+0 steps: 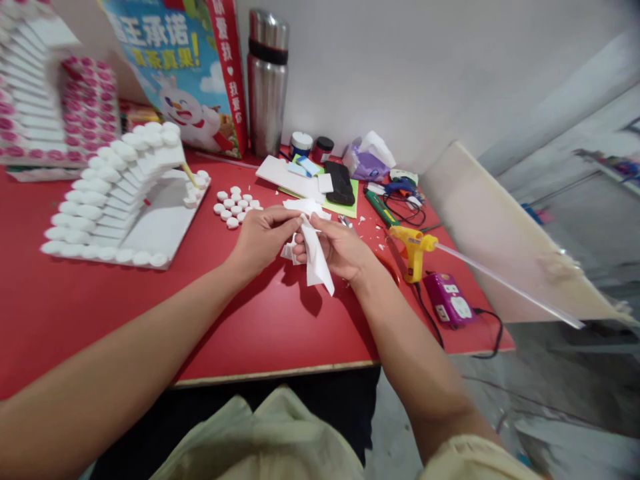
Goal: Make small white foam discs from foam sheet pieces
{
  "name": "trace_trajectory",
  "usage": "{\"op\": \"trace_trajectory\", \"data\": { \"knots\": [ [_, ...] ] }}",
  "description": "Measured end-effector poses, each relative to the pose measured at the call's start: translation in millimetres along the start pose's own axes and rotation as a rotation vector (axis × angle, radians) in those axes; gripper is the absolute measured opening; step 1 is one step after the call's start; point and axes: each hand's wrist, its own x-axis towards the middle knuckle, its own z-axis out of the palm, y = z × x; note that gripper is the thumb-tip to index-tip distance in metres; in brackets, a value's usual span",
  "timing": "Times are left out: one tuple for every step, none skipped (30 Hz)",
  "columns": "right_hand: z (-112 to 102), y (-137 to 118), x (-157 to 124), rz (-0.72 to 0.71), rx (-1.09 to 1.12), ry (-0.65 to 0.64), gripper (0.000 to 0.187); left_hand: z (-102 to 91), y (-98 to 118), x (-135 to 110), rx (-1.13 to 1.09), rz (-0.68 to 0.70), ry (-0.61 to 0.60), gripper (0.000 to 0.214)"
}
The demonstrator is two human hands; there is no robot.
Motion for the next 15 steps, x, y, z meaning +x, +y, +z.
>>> {"op": "trace_trajectory", "data": {
  "knots": [
    [1.5,0.1,-0.5,-0.002,0.007,-0.003,0.029,0.9,1.1,-0.6,-0.025,-0.017,0.002,0.010],
    [2.5,0.3,-0.9,-0.011,0.010,0.001,0.028,1.7,2.0,-1.2,-0.048,-0.037,0.007,0.010],
    [3.3,0.5,-1.2,-0.027,0.008,0.012,0.028,2.4,2.7,-1.6,-0.065,-0.054,0.014,0.010],
    [3.7,0.9,-1.4,-0.047,-0.002,0.029,0.030,2.8,3.2,-1.8,-0.074,-0.065,0.023,0.010],
    [3.9,1.5,-1.4,-0.072,-0.018,0.049,0.033,3.1,3.4,-1.9,-0.073,-0.070,0.031,0.009],
    [4.2,2.3,-1.3,-0.100,-0.040,0.072,0.035,3.2,3.3,-1.9,-0.065,-0.069,0.036,0.010],
    [4.7,3.2,-1.1,-0.135,-0.066,0.098,0.037,3.1,3.1,-1.8,-0.051,-0.062,0.041,0.010],
    [5.4,4.3,-0.9,-0.177,-0.095,0.126,0.037,3.0,2.7,-1.8,-0.032,-0.051,0.047,0.011],
    [6.5,5.5,-0.7,-0.222,-0.126,0.155,0.036,3.0,2.3,-2.1,-0.009,-0.035,0.053,0.011],
    [8.0,6.8,-0.6,-0.269,-0.159,0.184,0.035,3.2,1.9,-2.6,0.022,-0.013,0.057,0.011],
    [9.7,7.9,-0.8,-0.318,-0.197,0.214,0.032,3.5,1.7,-3.4,0.061,0.017,0.057,0.012],
    [11.7,9.0,-1.2,-0.370,-0.239,0.247,0.029,4.0,1.7,-4.4,0.106,0.053,0.056,0.013],
    [13.8,10.0,-1.8,-0.421,-0.285,0.285,0.027,4.7,2.0,-5.7,0.156,0.093,0.052,0.014],
    [15.9,10.8,-2.7,-0.468,-0.332,0.324,0.025,5.5,2.5,-7.0,0.203,0.136,0.047,0.016],
    [18.0,11.5,-3.8,-0.511,-0.379,0.364,0.023,6.4,3.3,-8.4,0.246,0.178,0.044,0.017]
  ]
}}
